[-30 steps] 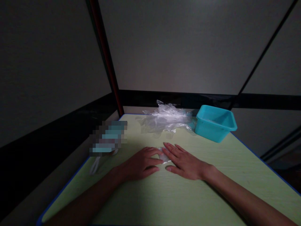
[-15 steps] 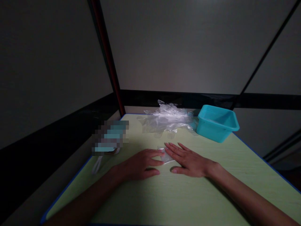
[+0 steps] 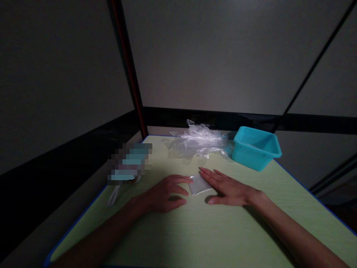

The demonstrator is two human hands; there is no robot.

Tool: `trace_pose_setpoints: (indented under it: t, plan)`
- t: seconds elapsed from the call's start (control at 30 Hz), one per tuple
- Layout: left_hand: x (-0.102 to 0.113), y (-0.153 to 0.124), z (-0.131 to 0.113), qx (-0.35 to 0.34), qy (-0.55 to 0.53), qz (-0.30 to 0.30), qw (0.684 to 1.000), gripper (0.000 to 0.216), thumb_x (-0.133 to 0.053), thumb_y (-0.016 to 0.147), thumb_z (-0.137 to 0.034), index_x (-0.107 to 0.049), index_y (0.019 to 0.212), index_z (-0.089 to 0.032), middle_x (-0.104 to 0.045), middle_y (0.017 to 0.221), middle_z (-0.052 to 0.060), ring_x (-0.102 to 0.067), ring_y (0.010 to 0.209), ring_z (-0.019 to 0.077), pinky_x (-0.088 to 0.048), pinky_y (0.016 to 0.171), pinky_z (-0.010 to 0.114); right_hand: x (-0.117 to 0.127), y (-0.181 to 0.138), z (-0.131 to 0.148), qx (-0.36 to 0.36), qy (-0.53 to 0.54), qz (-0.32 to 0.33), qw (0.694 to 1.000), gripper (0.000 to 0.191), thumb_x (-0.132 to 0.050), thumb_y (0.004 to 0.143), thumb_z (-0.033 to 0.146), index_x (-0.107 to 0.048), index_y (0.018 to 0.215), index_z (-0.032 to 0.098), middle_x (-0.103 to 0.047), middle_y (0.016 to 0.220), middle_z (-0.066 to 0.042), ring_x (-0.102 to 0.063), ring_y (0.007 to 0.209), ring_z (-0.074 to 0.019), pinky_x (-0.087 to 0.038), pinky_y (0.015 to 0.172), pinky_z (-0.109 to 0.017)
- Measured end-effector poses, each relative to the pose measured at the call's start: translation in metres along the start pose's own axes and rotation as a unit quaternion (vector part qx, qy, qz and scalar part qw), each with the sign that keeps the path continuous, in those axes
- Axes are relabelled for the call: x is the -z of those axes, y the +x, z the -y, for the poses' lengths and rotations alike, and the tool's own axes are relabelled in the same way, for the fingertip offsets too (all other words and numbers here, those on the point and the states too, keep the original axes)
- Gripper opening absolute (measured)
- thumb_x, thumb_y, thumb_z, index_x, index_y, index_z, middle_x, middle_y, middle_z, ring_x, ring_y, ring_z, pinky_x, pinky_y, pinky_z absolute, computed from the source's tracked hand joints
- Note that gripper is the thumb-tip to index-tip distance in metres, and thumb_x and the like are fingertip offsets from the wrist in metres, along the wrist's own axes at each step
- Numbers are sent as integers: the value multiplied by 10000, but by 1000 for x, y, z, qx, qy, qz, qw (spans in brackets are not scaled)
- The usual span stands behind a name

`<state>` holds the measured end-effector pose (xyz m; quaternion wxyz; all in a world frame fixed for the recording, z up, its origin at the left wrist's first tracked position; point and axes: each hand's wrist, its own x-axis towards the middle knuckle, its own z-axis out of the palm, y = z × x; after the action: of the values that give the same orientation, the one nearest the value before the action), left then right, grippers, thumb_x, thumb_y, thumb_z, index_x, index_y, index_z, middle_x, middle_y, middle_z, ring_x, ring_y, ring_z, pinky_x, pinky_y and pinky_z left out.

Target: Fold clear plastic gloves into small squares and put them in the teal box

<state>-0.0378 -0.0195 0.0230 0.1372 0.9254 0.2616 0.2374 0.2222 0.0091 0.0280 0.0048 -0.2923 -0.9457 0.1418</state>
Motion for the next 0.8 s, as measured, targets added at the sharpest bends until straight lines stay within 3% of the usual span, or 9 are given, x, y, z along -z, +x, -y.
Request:
trace_pose_setpoints:
  t: [0.17, 0.37, 0.47, 0.6, 0.8]
  plan:
    - [-7, 8, -6, 13, 48, -62, 997, 214, -463, 803, -202, -604, 958, -157, -564, 1136, 99, -493, 1076, 205, -378, 922, 375, -4, 6, 10, -6, -27, -68, 997, 798, -303, 825, 587, -17, 1377, 87, -50, 1425, -151, -36, 1308, -215, -88, 1058, -424]
    - [-18, 8, -7, 25, 97, 39, 994, 522, -458, 831, -347, -338, 1293, -135, -314, 1361, 138, -273, 1254, 243, -261, 1011, 404, -18, 15, 24, -4, -42, -88, 995, 809, -293, 815, 606, -92, 1370, 52, -62, 1422, -169, -7, 1307, -219, -91, 1065, -410]
    - [-17, 6, -7, 37, 97, 87, 991, 620, -415, 850, -423, -192, 1359, -148, -185, 1412, 129, -160, 1293, 246, -199, 1036, 399, -20, 15, 26, -14, -50, -82, 995, 816, -272, 813, 619, -96, 1368, 48, -50, 1421, -170, 2, 1306, -216, -89, 1067, -407]
    - [-11, 5, -10, 44, 93, 140, 985, 644, -419, 840, -466, -154, 1369, -212, -96, 1433, 96, -71, 1303, 270, -142, 1040, 425, -20, 14, 27, -22, -53, -61, 996, 808, -269, 821, 607, -108, 1363, 30, -58, 1414, -185, -6, 1304, -225, -78, 1067, -409]
    - [-7, 5, -11, 42, 88, 152, 984, 634, -429, 836, -467, -159, 1365, -245, -56, 1434, 91, -51, 1304, 271, -124, 1035, 448, -19, 12, 27, -24, -46, -51, 997, 796, -273, 822, 605, -95, 1370, 57, -73, 1412, -170, -27, 1305, -226, -72, 1066, -427]
